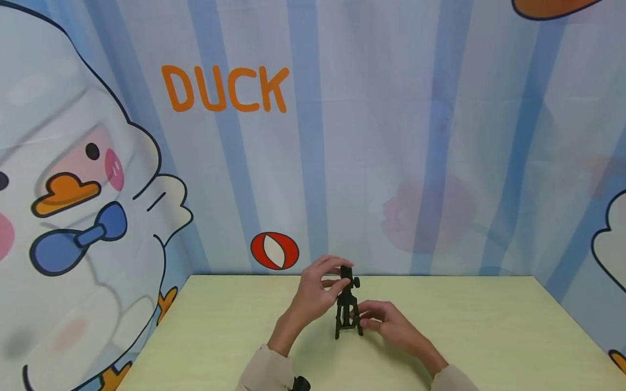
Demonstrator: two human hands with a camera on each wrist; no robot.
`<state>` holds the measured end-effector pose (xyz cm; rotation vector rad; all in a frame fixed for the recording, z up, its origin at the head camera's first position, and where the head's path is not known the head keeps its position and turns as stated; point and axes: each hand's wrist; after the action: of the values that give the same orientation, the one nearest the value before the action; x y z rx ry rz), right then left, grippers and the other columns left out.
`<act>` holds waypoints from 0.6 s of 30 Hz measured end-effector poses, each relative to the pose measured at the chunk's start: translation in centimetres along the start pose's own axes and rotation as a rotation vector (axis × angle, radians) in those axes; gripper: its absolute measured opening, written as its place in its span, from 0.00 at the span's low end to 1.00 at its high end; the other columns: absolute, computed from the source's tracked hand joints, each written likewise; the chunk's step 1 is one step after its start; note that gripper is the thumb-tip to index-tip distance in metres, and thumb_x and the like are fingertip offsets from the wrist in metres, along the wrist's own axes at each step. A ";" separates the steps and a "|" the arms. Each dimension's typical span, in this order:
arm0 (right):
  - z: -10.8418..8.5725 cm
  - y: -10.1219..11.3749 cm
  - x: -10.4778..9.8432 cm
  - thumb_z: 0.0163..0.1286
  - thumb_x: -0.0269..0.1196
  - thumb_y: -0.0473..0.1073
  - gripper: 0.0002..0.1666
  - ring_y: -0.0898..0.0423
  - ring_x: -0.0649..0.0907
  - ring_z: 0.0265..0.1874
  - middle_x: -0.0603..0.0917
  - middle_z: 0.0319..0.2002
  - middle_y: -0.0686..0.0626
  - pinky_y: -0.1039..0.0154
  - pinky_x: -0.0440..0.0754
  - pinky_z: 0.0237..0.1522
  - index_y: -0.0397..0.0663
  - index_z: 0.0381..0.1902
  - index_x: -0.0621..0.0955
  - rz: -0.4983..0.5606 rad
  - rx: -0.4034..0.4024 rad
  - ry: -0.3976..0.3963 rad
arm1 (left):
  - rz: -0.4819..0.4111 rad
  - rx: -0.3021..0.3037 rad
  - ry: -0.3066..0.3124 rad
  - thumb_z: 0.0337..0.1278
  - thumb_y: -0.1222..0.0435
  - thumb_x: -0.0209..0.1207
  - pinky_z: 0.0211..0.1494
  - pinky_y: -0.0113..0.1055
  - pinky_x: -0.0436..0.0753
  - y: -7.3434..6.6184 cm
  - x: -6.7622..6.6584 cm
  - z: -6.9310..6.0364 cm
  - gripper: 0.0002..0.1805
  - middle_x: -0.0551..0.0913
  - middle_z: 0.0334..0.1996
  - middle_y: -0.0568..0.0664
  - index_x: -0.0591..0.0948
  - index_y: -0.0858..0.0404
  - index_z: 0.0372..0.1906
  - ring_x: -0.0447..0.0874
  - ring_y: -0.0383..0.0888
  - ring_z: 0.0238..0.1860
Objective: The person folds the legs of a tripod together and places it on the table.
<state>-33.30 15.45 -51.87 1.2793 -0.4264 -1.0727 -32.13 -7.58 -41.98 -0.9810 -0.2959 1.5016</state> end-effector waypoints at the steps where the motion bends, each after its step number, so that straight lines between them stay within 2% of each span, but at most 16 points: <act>1: 0.0 0.0 0.1 0.73 0.63 0.29 0.14 0.44 0.86 0.51 0.86 0.52 0.35 0.61 0.85 0.54 0.33 0.55 0.84 0.006 -0.001 0.007 | -0.004 -0.001 -0.001 0.66 0.75 0.66 0.50 0.35 0.88 0.0 0.0 0.0 0.19 0.81 0.53 0.44 0.85 0.53 0.57 0.86 0.47 0.50; 9: 0.1 -0.1 0.2 0.73 0.63 0.29 0.12 0.44 0.86 0.50 0.84 0.50 0.30 0.61 0.86 0.52 0.32 0.52 0.83 -0.011 -0.040 0.048 | -0.032 -0.027 -0.003 0.66 0.75 0.66 0.50 0.36 0.88 0.1 0.0 -0.1 0.20 0.82 0.53 0.43 0.84 0.53 0.56 0.87 0.47 0.51; 14: 0.2 -0.1 0.3 0.73 0.63 0.29 0.11 0.44 0.86 0.50 0.85 0.49 0.33 0.59 0.87 0.51 0.33 0.51 0.83 -0.017 -0.043 0.047 | -0.042 -0.029 -0.007 0.65 0.76 0.65 0.50 0.39 0.89 0.1 0.2 -0.1 0.19 0.83 0.55 0.47 0.84 0.58 0.58 0.87 0.51 0.52; 18: 0.2 -0.3 0.4 0.72 0.63 0.28 0.10 0.47 0.86 0.50 0.85 0.48 0.34 0.60 0.87 0.50 0.35 0.50 0.83 -0.019 -0.036 0.040 | -0.035 -0.030 -0.003 0.66 0.76 0.65 0.50 0.38 0.88 0.0 0.1 0.0 0.19 0.83 0.55 0.46 0.83 0.59 0.58 0.87 0.50 0.52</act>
<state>-33.40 15.02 -52.20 1.2729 -0.3641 -1.0650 -32.12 -7.48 -42.10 -0.9926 -0.3365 1.4700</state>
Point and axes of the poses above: each hand's wrist, its own z-axis towards the middle knuckle, its own x-axis out of the palm, y = z × x
